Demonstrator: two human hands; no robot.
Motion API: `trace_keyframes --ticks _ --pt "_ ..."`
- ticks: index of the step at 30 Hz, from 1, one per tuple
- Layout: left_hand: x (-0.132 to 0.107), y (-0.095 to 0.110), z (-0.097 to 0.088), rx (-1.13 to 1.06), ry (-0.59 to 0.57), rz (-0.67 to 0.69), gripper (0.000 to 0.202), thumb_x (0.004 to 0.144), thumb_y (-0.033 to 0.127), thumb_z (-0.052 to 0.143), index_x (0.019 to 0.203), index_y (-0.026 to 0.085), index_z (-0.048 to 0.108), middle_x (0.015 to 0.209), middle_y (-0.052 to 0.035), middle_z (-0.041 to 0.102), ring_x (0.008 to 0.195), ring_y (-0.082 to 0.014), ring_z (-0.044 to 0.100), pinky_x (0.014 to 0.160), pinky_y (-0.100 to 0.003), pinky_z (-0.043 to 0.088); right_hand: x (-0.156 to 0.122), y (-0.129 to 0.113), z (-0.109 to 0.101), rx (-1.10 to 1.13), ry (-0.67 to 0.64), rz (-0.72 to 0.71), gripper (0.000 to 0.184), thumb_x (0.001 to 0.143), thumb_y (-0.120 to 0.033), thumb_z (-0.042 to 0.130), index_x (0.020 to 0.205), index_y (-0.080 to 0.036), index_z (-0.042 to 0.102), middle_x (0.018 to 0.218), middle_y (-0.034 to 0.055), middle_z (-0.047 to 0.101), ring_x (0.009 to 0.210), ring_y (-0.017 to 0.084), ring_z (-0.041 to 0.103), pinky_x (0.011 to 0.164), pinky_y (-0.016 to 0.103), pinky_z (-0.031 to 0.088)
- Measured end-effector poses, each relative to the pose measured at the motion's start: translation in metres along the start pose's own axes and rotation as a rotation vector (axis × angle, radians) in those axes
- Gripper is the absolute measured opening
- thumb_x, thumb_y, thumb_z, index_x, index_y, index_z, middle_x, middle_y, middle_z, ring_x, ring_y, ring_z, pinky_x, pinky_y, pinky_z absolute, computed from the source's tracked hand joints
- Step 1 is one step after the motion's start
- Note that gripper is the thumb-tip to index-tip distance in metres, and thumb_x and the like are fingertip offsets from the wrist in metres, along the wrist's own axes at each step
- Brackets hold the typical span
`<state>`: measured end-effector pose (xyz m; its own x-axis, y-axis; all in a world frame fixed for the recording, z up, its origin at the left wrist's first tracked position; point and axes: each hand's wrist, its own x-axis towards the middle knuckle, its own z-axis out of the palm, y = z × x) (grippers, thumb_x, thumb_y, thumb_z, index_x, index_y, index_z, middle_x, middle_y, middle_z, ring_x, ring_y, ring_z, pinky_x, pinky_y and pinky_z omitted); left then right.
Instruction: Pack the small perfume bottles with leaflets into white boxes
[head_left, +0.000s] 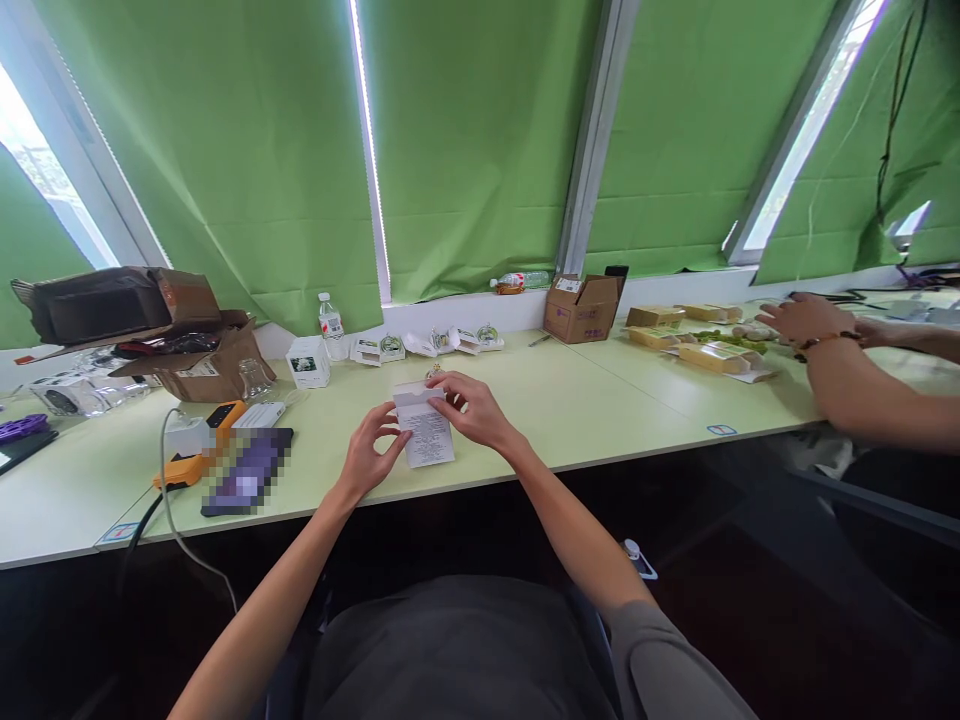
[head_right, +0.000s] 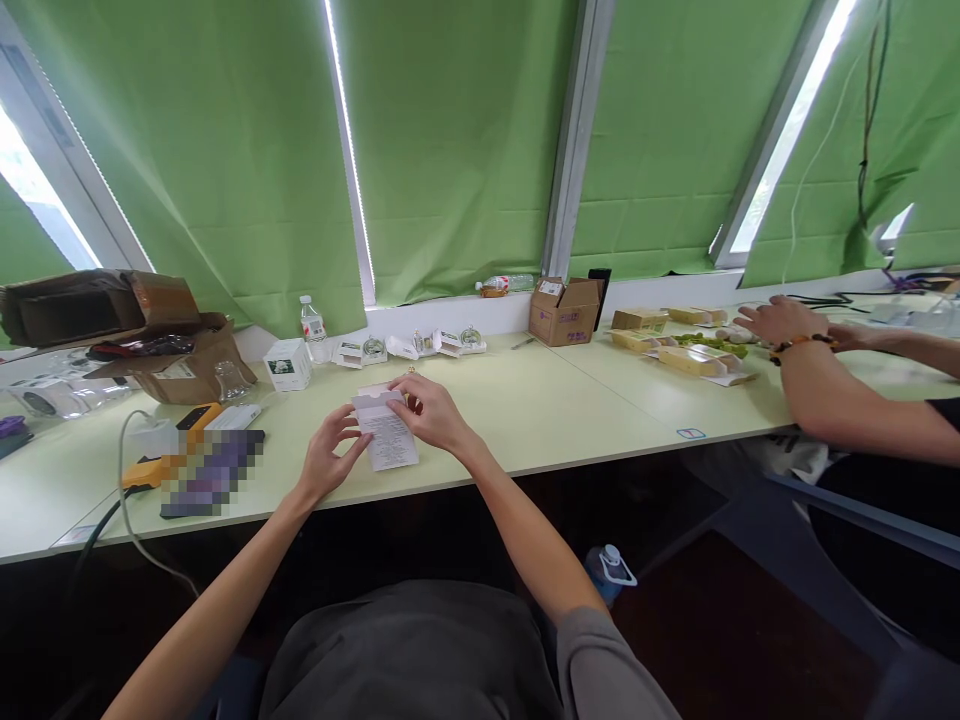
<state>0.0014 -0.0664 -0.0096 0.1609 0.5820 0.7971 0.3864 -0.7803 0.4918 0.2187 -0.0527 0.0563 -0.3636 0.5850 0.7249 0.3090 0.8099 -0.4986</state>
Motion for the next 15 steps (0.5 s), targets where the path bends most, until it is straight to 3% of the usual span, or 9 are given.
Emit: trace_keyframes --ticks 9,15 --pt "0.0006 -0.0016 -0.0012 0.005 -0.031 0.040 0.039 0.088 0.031 0.062 0.125 0.023 0.052 0.121 -0.0103 0.058 0.095 -0.0174 0.064 0.078 -0.039 0.063 -0.0004 0.0044 -0.0018 -0.065 -0.071 0.007 0.015 0.088 -0.032 0.057 0.089 -0.019 0.065 0.107 0.0075 0.067 0.064 0.014 0.055 0.061 0.031 0.048" --pt "-0.0006 -0.0042 -0.0002 0.016 0.000 0.048 0.041 0.088 0.029 0.062 0.128 0.025 0.050 0.121 -0.0093 0.057 0.095 -0.0169 0.064 0.079 -0.038 0.063 -0.0004 -0.0008 -0.0006 -0.057 -0.011 -0.032 0.016 0.090 -0.033 0.055 0.090 -0.021 0.064 0.110 0.0075 0.066 0.064 0.014 0.055 0.060 0.031 0.047"
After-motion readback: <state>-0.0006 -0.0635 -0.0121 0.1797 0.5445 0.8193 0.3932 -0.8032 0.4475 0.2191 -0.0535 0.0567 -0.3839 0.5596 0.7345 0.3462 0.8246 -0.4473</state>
